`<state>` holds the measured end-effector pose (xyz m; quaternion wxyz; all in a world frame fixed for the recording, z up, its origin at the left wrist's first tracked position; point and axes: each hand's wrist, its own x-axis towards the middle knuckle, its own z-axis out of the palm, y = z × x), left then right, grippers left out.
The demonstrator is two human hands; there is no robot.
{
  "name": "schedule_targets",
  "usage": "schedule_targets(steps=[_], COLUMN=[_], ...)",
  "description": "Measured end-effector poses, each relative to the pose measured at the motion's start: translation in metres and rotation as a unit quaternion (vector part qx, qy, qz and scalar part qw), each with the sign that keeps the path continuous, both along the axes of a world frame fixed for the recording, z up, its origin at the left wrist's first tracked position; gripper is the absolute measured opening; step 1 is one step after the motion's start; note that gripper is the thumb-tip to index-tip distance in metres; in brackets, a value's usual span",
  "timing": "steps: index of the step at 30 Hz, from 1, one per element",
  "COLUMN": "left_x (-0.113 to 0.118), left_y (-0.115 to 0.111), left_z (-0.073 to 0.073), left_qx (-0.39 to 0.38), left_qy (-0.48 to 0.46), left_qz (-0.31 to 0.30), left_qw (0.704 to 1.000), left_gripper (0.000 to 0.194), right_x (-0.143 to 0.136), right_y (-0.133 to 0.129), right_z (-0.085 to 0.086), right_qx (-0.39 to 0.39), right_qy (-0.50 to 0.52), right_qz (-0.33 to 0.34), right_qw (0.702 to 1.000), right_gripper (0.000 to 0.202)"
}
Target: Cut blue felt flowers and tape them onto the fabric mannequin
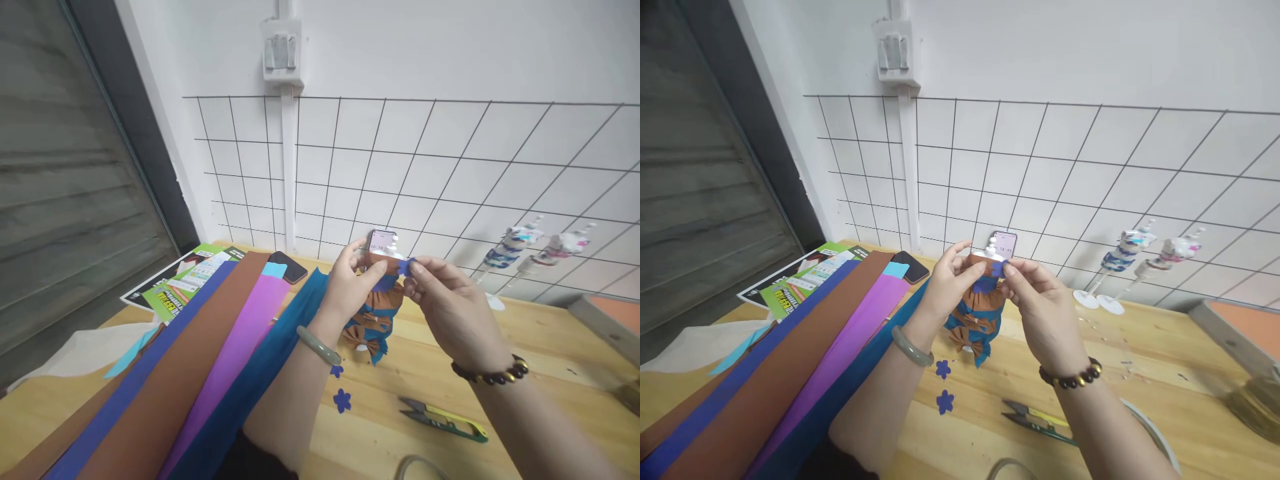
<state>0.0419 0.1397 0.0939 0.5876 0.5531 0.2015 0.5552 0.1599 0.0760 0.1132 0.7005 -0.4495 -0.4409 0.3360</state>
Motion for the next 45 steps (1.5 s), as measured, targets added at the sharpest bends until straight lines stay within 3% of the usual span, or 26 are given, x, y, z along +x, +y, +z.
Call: schedule_targets(steps=[7, 34, 45], left_x=[-0.001, -0.001, -0.002], left_y=[0.001, 0.003, 0.003], left_z=[0.000, 0.000, -0.001], left_qx=[0.000, 0.009, -0.006], left_qy=[-0.002, 0.005, -0.002], left_qz=[-0.021, -0.007, -0.010], left_qw=[1.000, 1.000, 1.000], left_gripper=[0.048, 0.051, 0.054], right_x=[-0.002, -0.007, -0.003], right_y=[0.006, 0.012, 0.008], right_z=[-0.005, -0.008, -0.008], right_qx=[-0.010, 0.014, 0.006], right_qy=[0.006, 0.002, 0.016], right_qz=[-0.017, -0.058, -0.048], right_qw=[1.000, 0.998, 0.999], right_gripper=[0.013, 0.026, 0.023])
